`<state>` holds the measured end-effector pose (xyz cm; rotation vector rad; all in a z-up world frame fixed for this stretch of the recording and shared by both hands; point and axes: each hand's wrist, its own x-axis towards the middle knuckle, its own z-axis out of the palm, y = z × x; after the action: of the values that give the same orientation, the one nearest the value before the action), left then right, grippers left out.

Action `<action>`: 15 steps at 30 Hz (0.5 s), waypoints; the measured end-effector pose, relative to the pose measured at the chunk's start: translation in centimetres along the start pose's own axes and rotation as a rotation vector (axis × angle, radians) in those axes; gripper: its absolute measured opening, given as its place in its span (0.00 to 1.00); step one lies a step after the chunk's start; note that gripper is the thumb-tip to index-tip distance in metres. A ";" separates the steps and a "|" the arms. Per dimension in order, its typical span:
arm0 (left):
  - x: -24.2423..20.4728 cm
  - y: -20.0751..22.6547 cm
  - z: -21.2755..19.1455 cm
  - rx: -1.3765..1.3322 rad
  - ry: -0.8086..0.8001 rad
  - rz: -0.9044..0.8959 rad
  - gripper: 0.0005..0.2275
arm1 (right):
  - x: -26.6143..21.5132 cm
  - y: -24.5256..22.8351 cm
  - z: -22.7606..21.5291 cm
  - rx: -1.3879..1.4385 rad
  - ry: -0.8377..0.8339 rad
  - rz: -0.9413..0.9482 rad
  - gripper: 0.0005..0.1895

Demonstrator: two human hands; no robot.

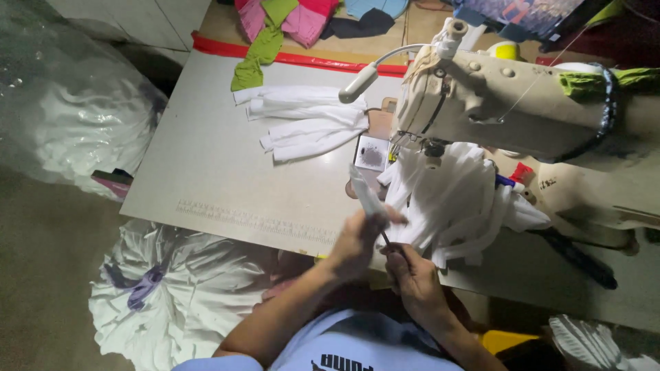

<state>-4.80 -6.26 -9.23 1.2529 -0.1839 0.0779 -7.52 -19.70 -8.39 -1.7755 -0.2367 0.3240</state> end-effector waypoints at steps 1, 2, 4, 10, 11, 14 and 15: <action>0.6 1.9 -0.2 0.000 0.006 -0.001 0.19 | -0.2 0.2 -0.1 -0.001 -0.006 0.002 0.18; 1.2 3.8 -0.5 0.059 0.104 0.118 0.19 | -0.3 0.3 -0.1 -0.062 -0.029 0.012 0.22; 1.6 4.8 -0.2 0.118 0.216 0.235 0.19 | -0.4 0.3 0.2 -0.127 -0.065 0.024 0.26; 0.4 2.2 0.7 0.099 0.194 -0.082 0.28 | -0.2 0.6 0.5 0.161 -0.004 0.116 0.16; 0.6 2.3 0.0 0.048 0.159 0.018 0.23 | -0.4 0.6 0.4 0.155 -0.063 0.068 0.16; 0.2 1.4 0.3 -0.011 0.155 0.125 0.18 | -0.2 0.5 0.6 0.126 -0.084 0.025 0.14; 0.0 0.7 0.9 -0.022 0.186 0.132 0.18 | 0.0 0.6 0.5 0.100 -0.047 0.030 0.13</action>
<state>-5.03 -6.92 -8.27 1.2038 -0.1057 0.3051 -7.73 -19.34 -9.05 -1.6755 -0.2232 0.3932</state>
